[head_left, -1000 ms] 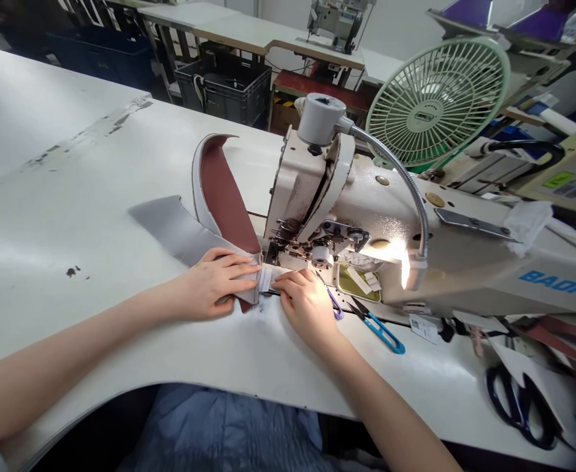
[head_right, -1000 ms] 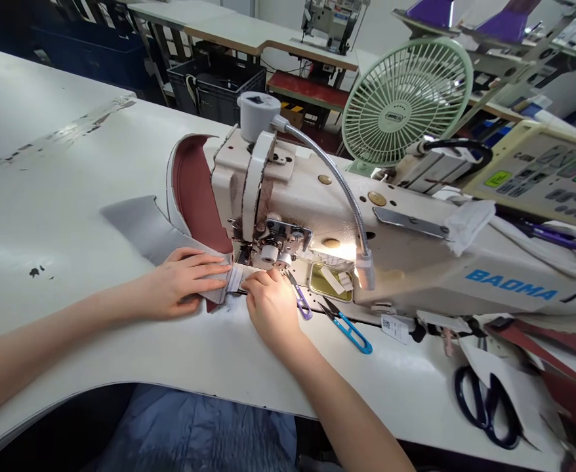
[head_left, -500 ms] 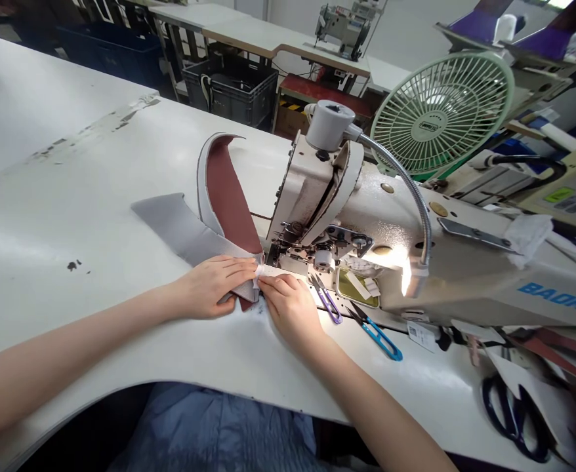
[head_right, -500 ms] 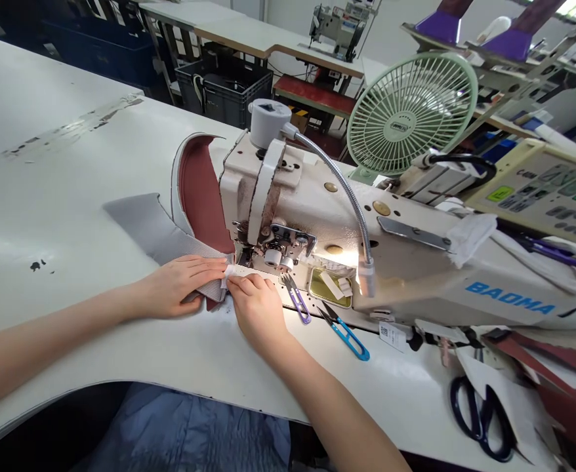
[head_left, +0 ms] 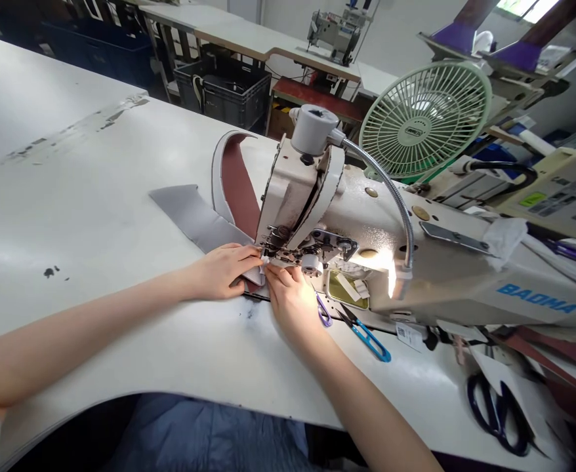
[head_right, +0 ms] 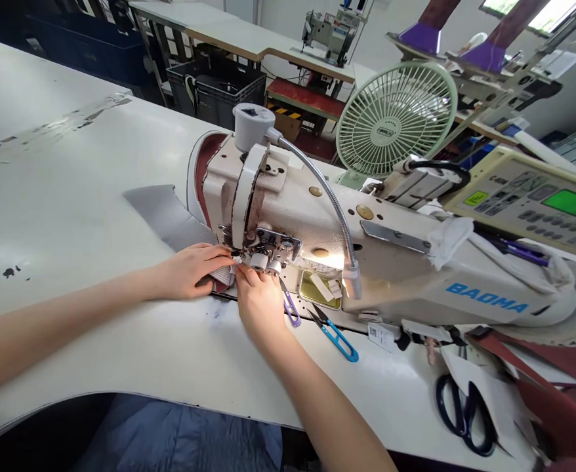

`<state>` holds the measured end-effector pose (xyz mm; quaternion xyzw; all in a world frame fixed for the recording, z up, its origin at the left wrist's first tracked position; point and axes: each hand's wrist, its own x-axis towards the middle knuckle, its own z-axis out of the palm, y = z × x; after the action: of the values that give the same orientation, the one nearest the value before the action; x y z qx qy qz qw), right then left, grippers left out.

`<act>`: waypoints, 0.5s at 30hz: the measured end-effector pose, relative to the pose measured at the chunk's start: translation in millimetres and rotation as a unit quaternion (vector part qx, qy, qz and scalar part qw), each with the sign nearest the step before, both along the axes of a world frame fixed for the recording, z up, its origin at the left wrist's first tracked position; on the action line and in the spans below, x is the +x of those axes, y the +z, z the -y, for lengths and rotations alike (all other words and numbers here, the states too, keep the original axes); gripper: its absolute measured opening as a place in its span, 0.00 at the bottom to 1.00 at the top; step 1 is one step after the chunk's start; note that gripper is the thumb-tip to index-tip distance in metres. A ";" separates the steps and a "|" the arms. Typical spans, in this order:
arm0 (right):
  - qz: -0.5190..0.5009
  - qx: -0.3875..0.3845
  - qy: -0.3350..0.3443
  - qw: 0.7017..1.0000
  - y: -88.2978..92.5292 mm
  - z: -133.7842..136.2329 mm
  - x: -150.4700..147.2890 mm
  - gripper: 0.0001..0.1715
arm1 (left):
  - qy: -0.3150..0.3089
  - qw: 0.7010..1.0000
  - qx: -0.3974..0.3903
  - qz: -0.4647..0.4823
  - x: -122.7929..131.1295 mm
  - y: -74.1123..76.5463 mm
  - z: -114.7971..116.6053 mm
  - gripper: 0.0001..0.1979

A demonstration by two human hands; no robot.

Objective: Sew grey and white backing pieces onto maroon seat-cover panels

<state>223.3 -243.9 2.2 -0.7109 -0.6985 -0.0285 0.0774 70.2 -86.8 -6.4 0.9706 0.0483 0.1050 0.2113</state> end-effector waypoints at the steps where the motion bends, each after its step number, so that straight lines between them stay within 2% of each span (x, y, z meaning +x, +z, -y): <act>1: -0.002 0.001 -0.002 1.000 0.1 0.3 -0.6 0.19 | 0.002 1.000 -0.001 0.001 -0.3 -0.4 0.3 0.25; 11: -0.042 0.020 -0.007 0.999 2.3 -1.5 0.4 0.19 | 0.004 1.000 0.004 0.017 0.7 -3.9 -3.1 0.23; 15: -0.063 0.035 0.007 0.997 6.0 3.4 -5.6 0.14 | 0.003 1.000 -0.008 0.025 -0.4 -4.6 -2.8 0.21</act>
<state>217.7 -247.3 8.2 -0.7031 -0.6958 -0.0078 0.1466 69.8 -84.0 -11.0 0.9657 0.0472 0.1297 0.2199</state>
